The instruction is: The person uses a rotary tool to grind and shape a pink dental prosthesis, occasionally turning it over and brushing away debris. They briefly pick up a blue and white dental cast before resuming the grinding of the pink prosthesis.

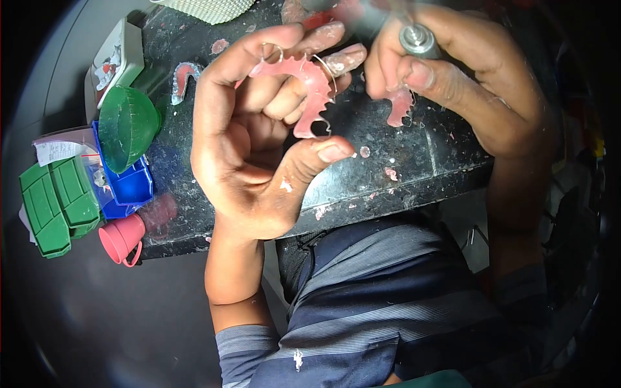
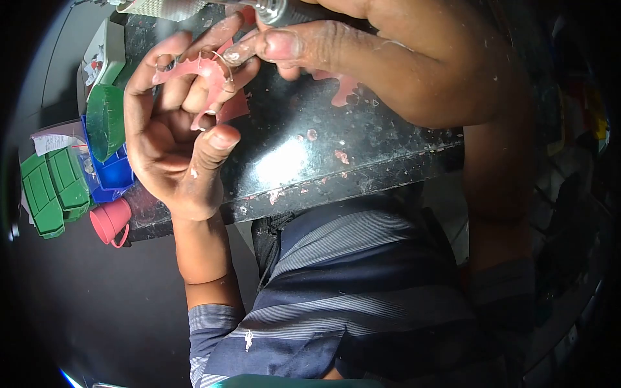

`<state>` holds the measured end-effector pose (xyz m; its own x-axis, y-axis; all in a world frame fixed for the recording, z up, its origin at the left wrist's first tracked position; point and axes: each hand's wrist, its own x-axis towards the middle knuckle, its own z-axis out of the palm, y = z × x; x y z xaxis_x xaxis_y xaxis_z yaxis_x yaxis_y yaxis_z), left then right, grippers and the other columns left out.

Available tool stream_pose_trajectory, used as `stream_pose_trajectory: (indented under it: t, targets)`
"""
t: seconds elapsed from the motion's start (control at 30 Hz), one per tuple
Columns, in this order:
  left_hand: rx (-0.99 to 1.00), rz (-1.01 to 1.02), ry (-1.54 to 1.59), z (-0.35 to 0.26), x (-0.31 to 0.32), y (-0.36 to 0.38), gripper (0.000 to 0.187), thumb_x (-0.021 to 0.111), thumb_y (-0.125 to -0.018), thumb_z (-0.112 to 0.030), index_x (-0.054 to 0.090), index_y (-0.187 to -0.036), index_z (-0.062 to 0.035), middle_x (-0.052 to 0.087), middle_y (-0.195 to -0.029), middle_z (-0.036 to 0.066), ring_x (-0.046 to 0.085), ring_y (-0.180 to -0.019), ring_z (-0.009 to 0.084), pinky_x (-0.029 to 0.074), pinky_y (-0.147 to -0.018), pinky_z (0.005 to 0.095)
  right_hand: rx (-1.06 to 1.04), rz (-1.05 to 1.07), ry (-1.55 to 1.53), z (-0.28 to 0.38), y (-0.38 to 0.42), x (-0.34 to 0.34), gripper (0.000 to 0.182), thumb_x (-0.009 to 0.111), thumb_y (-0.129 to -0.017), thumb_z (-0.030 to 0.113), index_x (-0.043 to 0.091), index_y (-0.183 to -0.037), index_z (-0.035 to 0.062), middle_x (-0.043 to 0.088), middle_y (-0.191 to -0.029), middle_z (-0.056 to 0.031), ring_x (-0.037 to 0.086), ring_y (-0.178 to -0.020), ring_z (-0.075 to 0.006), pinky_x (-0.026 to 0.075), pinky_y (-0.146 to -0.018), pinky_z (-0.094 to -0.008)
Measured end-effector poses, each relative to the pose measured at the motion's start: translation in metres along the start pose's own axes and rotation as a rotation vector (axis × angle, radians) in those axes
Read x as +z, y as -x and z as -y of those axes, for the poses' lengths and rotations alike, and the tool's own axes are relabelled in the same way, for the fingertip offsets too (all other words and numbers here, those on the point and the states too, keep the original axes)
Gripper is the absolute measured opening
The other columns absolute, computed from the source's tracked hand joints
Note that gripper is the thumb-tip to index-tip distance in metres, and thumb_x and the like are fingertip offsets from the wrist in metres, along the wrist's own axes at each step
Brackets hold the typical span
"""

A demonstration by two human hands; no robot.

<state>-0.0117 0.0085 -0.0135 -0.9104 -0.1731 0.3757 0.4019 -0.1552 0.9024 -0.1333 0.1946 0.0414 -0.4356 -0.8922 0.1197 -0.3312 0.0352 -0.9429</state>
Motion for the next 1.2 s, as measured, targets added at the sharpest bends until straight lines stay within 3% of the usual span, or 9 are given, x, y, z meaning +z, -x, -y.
stream_pose_trajectory:
  t: [0.13, 0.2, 0.23, 0.27, 0.33, 0.37, 0.47, 0.8, 1.2]
  targets:
    - [0.035, -0.076, 0.068, 0.004, 0.001, 0.003, 0.082, 0.082, -0.082, -0.010, 0.031, -0.141, 0.0116, 0.052, -0.134, 0.038, 0.061, -0.120, 0.0412, 0.053, -0.102, 0.0478, 0.333, -0.062, 0.171, 0.040, -0.016, 0.009, 0.025, 0.063, -0.098, 0.017, 0.060, -0.087, -0.0051, 0.061, -0.075, -0.0096, 0.061, -0.059, -0.0160, 0.048, -0.056, -0.0281]
    - [0.025, -0.043, 0.052, 0.005, -0.003, 0.001, 0.080, 0.082, -0.082, -0.010, 0.031, -0.141, 0.0116, 0.051, -0.134, 0.038, 0.061, -0.120, 0.0417, 0.053, -0.102, 0.0490, 0.044, 0.066, 0.439, 0.021, -0.009, 0.000, 0.034, 0.073, -0.092, 0.025, 0.058, -0.080, -0.0030, 0.056, -0.064, -0.0074, 0.058, -0.053, -0.0148, 0.046, -0.055, -0.0256]
    - [0.013, -0.011, 0.037, 0.006, -0.004, 0.001, 0.079, 0.081, -0.083, -0.010, 0.032, -0.141, 0.0116, 0.051, -0.134, 0.038, 0.061, -0.120, 0.0422, 0.053, -0.102, 0.0503, -0.039, -0.002, 0.455, 0.005, -0.010, 0.003, 0.044, 0.078, -0.085, 0.036, 0.059, -0.075, -0.0018, 0.054, -0.057, -0.0069, 0.057, -0.048, -0.0179, 0.045, -0.052, -0.0290]
    - [0.032, 0.007, 0.001, 0.007, -0.003, 0.001, 0.076, 0.080, -0.084, -0.009, 0.033, -0.140, 0.0115, 0.052, -0.133, 0.038, 0.061, -0.119, 0.0427, 0.053, -0.101, 0.0503, -0.040, -0.003, 0.454, -0.002, -0.007, 0.007, 0.044, 0.078, -0.085, 0.036, 0.059, -0.075, -0.0018, 0.054, -0.057, -0.0069, 0.057, -0.048, -0.0179, 0.045, -0.052, -0.0290]
    - [0.038, 0.035, -0.060, 0.009, -0.002, 0.003, 0.071, 0.077, -0.086, -0.006, 0.034, -0.140, 0.0114, 0.049, -0.136, 0.036, 0.059, -0.121, 0.0441, 0.054, -0.101, 0.0514, 0.036, -0.063, 0.468, -0.010, -0.005, 0.017, 0.054, 0.079, -0.074, 0.042, 0.061, -0.090, -0.0070, 0.062, -0.077, -0.0144, 0.063, -0.068, -0.0225, 0.051, -0.061, -0.0316]
    - [0.142, 0.110, -0.106, 0.013, -0.003, 0.000, 0.066, 0.073, -0.088, -0.002, 0.035, -0.140, 0.0115, 0.046, -0.140, 0.032, 0.056, -0.125, 0.0448, 0.054, -0.101, 0.0522, -0.134, -0.080, 0.690, -0.015, -0.008, 0.018, 0.062, 0.083, -0.068, 0.050, 0.059, -0.084, -0.0047, 0.061, -0.071, -0.0147, 0.064, -0.059, -0.0248, 0.050, -0.053, -0.0333]
    - [0.151, 0.177, -0.237, 0.018, -0.010, 0.001, 0.062, 0.069, -0.089, 0.002, 0.035, -0.140, 0.0115, 0.043, -0.143, 0.029, 0.054, -0.127, 0.0453, 0.053, -0.101, 0.0535, 0.017, -0.025, 0.627, -0.015, -0.006, 0.023, 0.064, 0.082, -0.069, 0.053, 0.059, -0.083, -0.0042, 0.062, -0.071, -0.0151, 0.065, -0.056, -0.0268, 0.050, -0.052, -0.0343]
    - [0.210, 0.237, -0.330, 0.021, -0.018, 0.000, 0.061, 0.068, -0.091, -0.002, 0.035, -0.142, 0.0109, 0.045, -0.143, 0.028, 0.056, -0.126, 0.0420, 0.051, -0.104, 0.0488, 0.021, -0.063, 0.793, -0.014, -0.006, 0.028, 0.064, 0.079, -0.072, 0.060, 0.061, -0.083, -0.0016, 0.063, -0.067, -0.0121, 0.065, -0.054, -0.0243, 0.049, -0.053, -0.0362]
    - [0.208, 0.231, -0.444, 0.016, -0.015, 0.001, 0.062, 0.066, -0.088, 0.008, 0.037, -0.142, 0.0097, 0.047, -0.143, 0.028, 0.058, -0.124, 0.0389, 0.051, -0.104, 0.0458, -0.025, -0.040, 0.731, -0.015, -0.004, 0.032, 0.054, 0.082, -0.074, 0.049, 0.064, -0.082, -0.0007, 0.061, -0.062, -0.0107, 0.063, -0.050, -0.0228, 0.047, -0.049, -0.0337]
